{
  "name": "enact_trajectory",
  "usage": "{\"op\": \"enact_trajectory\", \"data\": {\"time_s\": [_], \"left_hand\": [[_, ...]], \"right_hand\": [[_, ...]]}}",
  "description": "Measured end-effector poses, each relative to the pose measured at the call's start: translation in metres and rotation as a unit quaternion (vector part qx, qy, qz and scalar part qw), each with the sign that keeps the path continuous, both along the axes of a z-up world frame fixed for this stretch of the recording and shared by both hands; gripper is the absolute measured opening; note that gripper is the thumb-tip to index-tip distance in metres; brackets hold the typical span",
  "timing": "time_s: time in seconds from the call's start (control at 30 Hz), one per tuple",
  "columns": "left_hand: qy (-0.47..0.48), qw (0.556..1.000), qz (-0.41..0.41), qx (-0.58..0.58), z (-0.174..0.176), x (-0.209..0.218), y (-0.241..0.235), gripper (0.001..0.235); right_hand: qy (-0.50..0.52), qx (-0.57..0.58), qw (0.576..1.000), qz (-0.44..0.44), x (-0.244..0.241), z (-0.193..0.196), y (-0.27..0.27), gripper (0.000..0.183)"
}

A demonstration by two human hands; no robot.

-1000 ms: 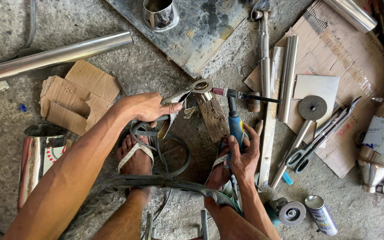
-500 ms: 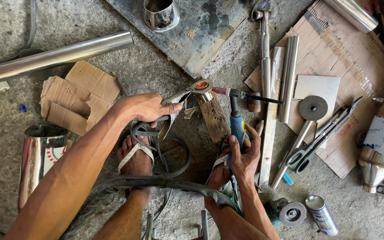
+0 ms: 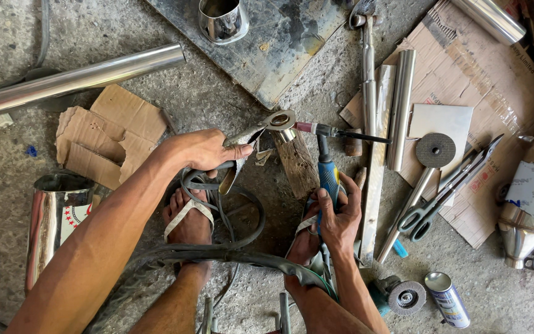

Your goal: The person welds components onto a metal pipe and uses a grinder to smooth the surface.

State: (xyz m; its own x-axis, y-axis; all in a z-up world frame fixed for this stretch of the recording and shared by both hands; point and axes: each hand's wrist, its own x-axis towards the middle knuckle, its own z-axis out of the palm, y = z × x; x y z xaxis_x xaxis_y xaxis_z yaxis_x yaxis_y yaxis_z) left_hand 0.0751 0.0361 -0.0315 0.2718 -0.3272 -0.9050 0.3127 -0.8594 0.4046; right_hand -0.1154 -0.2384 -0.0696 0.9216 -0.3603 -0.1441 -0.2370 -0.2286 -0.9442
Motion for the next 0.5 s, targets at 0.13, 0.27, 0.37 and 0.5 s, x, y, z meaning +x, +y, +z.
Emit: {"op": "enact_trajectory", "data": {"time_s": [0.13,0.27,0.37,0.5], "left_hand": [[-0.004,1.0,0.001,-0.006,-0.015,-0.003,0.004,0.074],[-0.044,0.999,0.007,-0.019,-0.035,0.0,0.015,0.07],[-0.151,0.988,-0.026,-0.011,-0.037,0.004,0.025,0.076],[-0.275,0.961,-0.01,0.023,-0.016,0.008,0.027,0.084]], "right_hand": [[0.004,0.011,1.0,-0.004,0.003,0.008,0.005,0.056],[0.015,0.036,0.999,-0.022,0.001,0.0,-0.003,0.055],[0.057,0.106,0.992,-0.044,0.006,0.01,-0.012,0.054],[0.105,0.232,0.964,-0.074,0.005,-0.007,-0.039,0.047]]}}
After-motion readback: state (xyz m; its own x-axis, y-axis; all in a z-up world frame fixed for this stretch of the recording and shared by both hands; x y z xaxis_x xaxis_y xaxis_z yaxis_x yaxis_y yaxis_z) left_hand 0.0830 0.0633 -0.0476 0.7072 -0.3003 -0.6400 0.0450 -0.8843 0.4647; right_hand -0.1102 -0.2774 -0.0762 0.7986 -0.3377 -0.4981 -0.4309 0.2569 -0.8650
